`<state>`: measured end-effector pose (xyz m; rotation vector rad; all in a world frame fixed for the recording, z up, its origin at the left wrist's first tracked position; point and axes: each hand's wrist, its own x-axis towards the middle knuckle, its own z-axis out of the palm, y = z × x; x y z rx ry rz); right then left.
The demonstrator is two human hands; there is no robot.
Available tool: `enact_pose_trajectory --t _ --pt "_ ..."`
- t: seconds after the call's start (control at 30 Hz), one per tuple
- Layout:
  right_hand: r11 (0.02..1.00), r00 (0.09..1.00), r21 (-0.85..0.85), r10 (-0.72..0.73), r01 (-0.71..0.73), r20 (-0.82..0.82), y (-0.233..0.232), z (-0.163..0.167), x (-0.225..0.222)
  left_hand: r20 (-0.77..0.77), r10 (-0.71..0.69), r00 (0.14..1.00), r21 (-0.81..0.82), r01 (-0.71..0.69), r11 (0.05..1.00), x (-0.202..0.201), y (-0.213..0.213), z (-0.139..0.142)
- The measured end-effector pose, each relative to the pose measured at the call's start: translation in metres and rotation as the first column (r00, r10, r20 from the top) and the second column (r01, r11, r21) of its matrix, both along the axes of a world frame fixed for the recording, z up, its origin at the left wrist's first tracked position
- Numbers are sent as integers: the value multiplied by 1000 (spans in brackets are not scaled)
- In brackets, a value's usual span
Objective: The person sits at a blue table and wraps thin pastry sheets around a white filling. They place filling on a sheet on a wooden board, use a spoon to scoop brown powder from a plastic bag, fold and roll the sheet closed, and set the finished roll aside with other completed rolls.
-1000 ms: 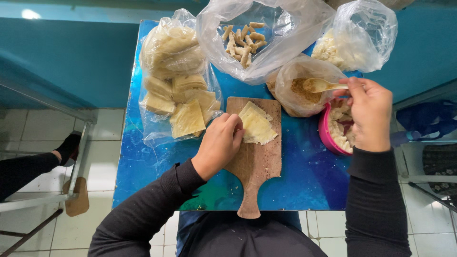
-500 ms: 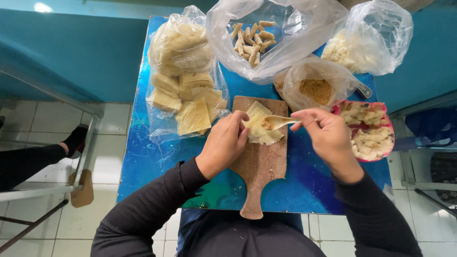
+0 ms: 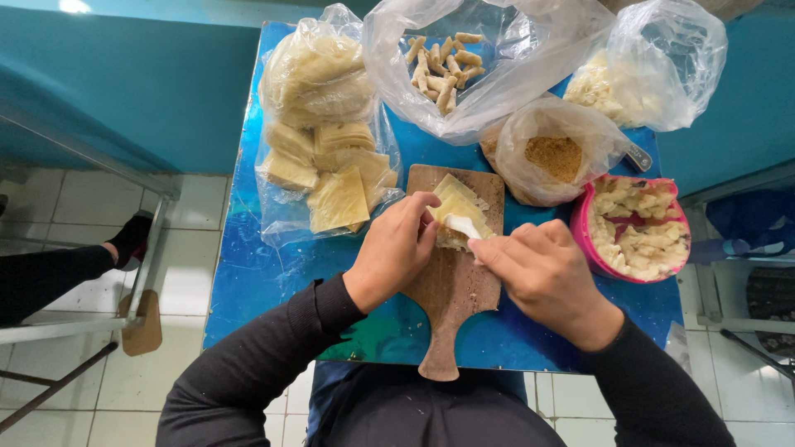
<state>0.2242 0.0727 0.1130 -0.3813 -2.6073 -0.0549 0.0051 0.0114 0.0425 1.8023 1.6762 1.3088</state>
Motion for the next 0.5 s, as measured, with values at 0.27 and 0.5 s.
enact_pose_trajectory --t 0.27,0.5 --pt "848 842 1 -527 530 -117 37 -2 32 22 -49 999 13 48 999 1 0 0" --pt "857 855 84 -490 508 -172 35 -3 19 83 -86 993 11 85 996 3 3 -3"
